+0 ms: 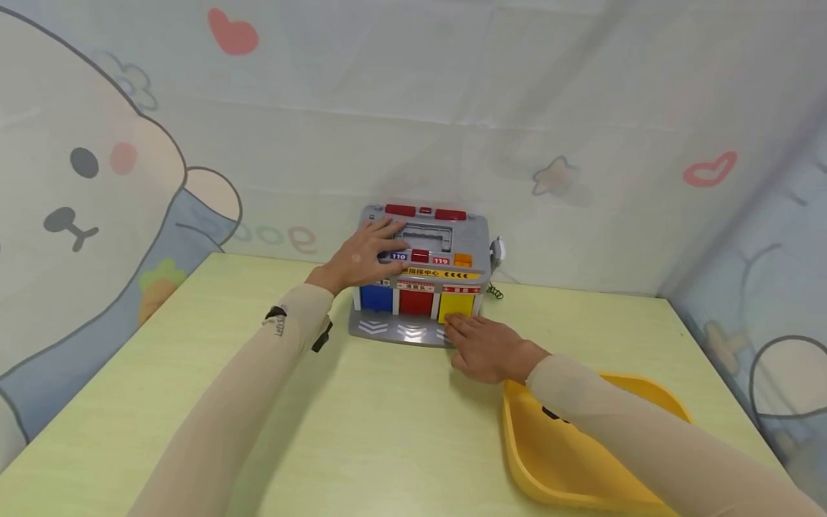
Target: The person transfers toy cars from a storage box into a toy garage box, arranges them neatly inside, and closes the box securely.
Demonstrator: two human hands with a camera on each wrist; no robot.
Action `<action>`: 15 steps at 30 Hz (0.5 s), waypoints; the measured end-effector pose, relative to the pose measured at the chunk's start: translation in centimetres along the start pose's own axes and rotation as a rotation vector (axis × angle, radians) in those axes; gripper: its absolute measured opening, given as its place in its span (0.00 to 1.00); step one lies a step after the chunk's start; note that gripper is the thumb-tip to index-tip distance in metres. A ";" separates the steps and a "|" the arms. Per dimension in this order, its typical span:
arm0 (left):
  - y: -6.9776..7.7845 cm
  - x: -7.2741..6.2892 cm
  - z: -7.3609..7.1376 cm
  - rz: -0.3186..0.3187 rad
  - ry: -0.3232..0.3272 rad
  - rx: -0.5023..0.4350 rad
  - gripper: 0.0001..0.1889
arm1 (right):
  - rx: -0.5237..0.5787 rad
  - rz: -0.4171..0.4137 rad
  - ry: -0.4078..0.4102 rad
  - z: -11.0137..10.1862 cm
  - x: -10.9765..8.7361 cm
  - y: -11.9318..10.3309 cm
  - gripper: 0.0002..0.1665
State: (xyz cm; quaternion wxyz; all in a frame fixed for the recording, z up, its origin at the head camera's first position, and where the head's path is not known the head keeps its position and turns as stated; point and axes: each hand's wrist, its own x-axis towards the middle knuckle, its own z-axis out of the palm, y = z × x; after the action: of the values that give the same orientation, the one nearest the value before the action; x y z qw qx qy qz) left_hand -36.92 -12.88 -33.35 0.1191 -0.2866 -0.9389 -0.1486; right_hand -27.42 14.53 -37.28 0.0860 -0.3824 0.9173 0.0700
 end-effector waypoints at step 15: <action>0.1 0.0 -0.1 0.014 0.002 0.011 0.27 | -0.010 0.005 -0.016 0.2 0.8 0.5 0.36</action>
State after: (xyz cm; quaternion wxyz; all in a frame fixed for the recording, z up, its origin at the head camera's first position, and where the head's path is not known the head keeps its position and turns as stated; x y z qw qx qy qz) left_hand -36.86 -12.85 -33.25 0.1225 -0.2925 -0.9376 -0.1429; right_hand -28.26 14.36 -37.56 0.0910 -0.3802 0.9171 0.0779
